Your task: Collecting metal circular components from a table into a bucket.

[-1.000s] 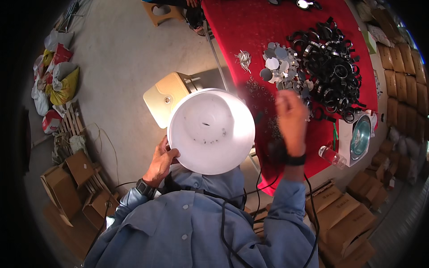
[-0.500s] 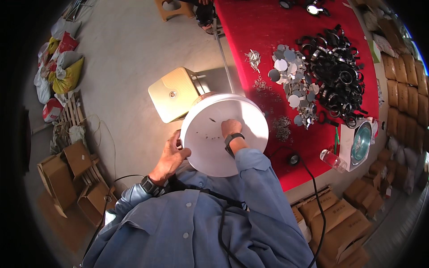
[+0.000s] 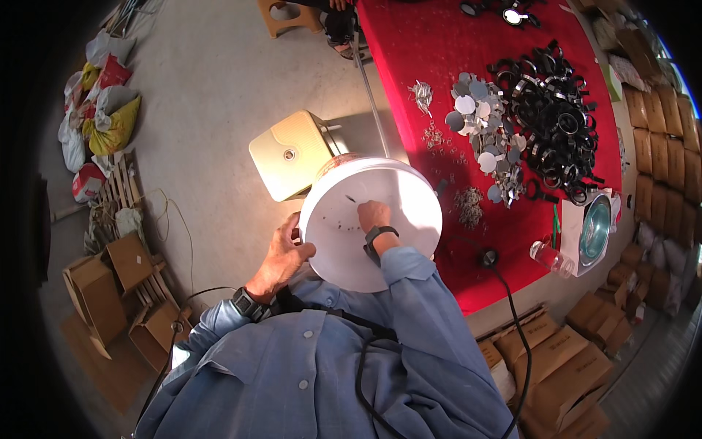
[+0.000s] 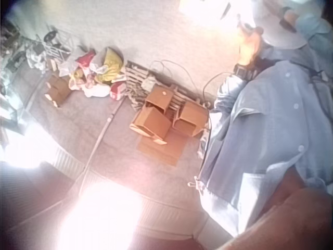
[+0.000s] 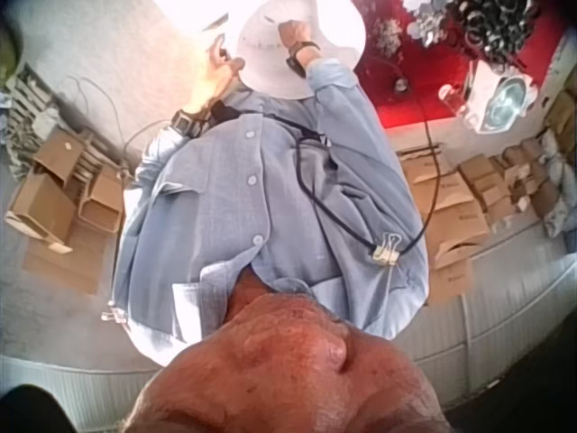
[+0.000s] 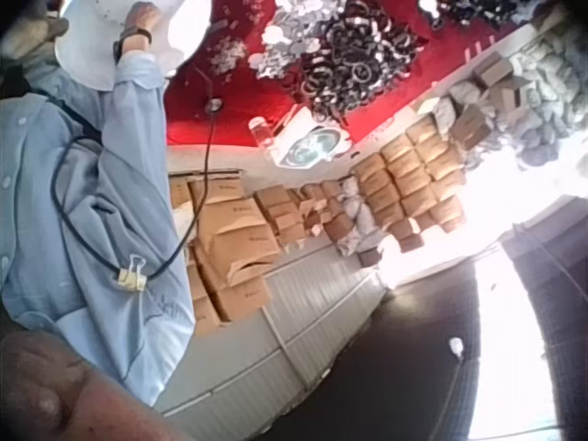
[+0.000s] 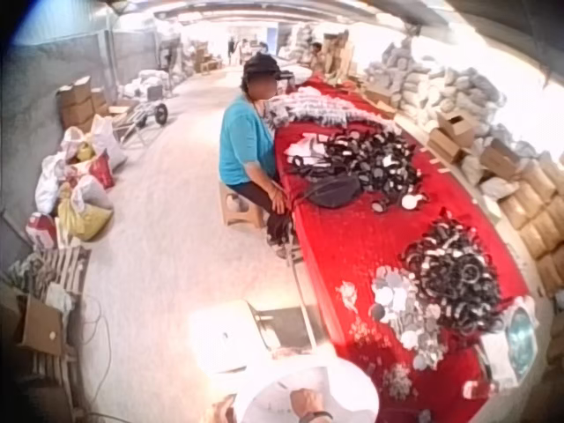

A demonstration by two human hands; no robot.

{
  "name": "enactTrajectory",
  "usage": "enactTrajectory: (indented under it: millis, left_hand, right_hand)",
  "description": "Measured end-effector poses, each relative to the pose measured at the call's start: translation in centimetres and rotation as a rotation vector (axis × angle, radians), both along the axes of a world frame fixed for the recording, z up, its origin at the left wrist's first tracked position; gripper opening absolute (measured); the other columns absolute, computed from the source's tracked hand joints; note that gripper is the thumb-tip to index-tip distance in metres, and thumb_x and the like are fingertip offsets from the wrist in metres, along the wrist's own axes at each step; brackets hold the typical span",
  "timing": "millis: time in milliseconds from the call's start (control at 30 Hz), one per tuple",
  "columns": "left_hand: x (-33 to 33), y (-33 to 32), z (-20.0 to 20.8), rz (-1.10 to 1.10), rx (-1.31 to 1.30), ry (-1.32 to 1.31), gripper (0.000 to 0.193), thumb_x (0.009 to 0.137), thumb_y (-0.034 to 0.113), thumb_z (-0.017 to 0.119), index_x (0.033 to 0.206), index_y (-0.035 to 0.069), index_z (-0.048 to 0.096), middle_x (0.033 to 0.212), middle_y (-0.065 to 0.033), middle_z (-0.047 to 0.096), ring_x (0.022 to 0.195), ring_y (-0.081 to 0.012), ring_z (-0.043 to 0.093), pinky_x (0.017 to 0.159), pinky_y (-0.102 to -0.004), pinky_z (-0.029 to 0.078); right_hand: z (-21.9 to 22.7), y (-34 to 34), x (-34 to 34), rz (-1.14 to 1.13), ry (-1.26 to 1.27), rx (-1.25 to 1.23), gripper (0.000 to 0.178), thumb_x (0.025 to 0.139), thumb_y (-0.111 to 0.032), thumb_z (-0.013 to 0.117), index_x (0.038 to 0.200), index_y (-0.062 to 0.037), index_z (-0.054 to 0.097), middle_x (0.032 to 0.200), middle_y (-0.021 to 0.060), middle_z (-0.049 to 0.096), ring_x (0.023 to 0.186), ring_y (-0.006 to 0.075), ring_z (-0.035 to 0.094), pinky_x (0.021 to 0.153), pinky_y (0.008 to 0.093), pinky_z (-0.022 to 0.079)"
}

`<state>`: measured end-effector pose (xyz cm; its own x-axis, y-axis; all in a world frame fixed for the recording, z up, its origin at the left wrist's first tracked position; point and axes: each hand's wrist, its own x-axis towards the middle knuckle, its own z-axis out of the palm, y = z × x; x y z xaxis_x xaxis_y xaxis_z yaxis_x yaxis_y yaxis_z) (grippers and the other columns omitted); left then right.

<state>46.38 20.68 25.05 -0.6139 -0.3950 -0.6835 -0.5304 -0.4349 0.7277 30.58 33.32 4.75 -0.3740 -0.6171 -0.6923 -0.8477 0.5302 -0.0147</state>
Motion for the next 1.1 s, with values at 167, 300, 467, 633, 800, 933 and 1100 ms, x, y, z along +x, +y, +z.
enactTrajectory:
  millis: [167,300,467,633,800,933,1100]
  left_hand:
    - [-0.2,-0.4,-0.3,0.024,-0.003,0.047,0.066,0.073,0.001,0.06,0.137,-0.005,0.045,0.104,-0.014,0.066,0.09,-0.0195,0.063,0.082,-0.0322,0.052]
    - [0.4,-0.7,-1.0,-0.001,0.004,0.022,0.061,0.074,0.0,0.059,0.134,-0.006,0.046,0.097,-0.0121,0.066,0.078,-0.0166,0.061,0.072,-0.03,0.052]
    - [1.2,-1.2,-2.0,0.103,0.114,-0.011,0.057,0.076,0.0,0.058,0.131,-0.004,0.048,0.096,-0.014,0.066,0.078,-0.0186,0.064,0.068,-0.0304,0.055]
    - [1.8,-2.1,-2.7,0.17,0.173,-0.025,0.06,0.076,-0.001,0.056,0.135,-0.002,0.046,0.104,-0.0163,0.064,0.085,-0.0249,0.068,0.074,-0.0373,0.062]
    - [3.5,-2.6,-4.7,0.188,0.156,-0.07,0.064,0.075,0.001,0.055,0.138,0.0,0.044,0.106,-0.0165,0.064,0.081,-0.0278,0.07,0.073,-0.0404,0.064]
    - [3.5,-2.8,-4.3,0.185,0.154,-0.09,0.064,0.075,0.002,0.055,0.137,0.0,0.044,0.104,-0.0164,0.064,0.079,-0.0276,0.07,0.072,-0.0401,0.064]
    - [3.6,-2.8,-3.7,0.219,0.187,-0.057,0.062,0.075,0.002,0.055,0.137,0.001,0.045,0.101,-0.0154,0.065,0.076,-0.0265,0.07,0.071,-0.0395,0.064]
  right_hand:
    - [1.1,-0.4,-0.6,-0.139,-0.003,-0.049,0.015,0.088,-0.014,0.063,0.092,-0.0154,0.077,0.093,0.009,0.075,0.091,0.0278,0.073,0.074,0.0362,0.058]
    - [3.3,-0.7,-1.6,-0.291,-0.093,-0.255,0.015,0.077,-0.014,0.071,0.089,-0.0048,0.072,0.088,0.0174,0.072,0.087,0.0358,0.071,0.075,0.0434,0.058]
    - [12.6,-1.1,-3.7,-0.391,-0.277,-0.741,0.011,0.08,-0.01,0.067,0.085,-0.0008,0.066,0.078,0.0199,0.069,0.076,0.0396,0.069,0.067,0.0454,0.055]
    - [17.6,2.4,-8.9,-0.879,-0.501,-1.081,0.004,0.085,0.002,0.064,0.089,0.0006,0.063,0.073,0.01,0.067,0.064,0.0165,0.067,0.059,0.0302,0.053]
    - [15.5,7.7,-12.4,-1.176,-0.334,-1.108,0.022,0.087,0.005,0.062,0.109,0.006,0.063,0.084,0.0128,0.07,0.066,0.0142,0.068,0.059,0.0256,0.055]
    - [13.8,10.0,-12.5,-1.341,-0.44,-1.059,0.02,0.088,0.005,0.061,0.107,0.0044,0.065,0.086,0.0124,0.071,0.068,0.0145,0.069,0.058,0.0232,0.052]
    - [11.3,10.3,-12.1,-1.394,-0.524,-1.093,0.017,0.088,0.003,0.061,0.104,0.0043,0.067,0.086,0.0122,0.071,0.069,0.0148,0.069,0.058,0.0229,0.051]
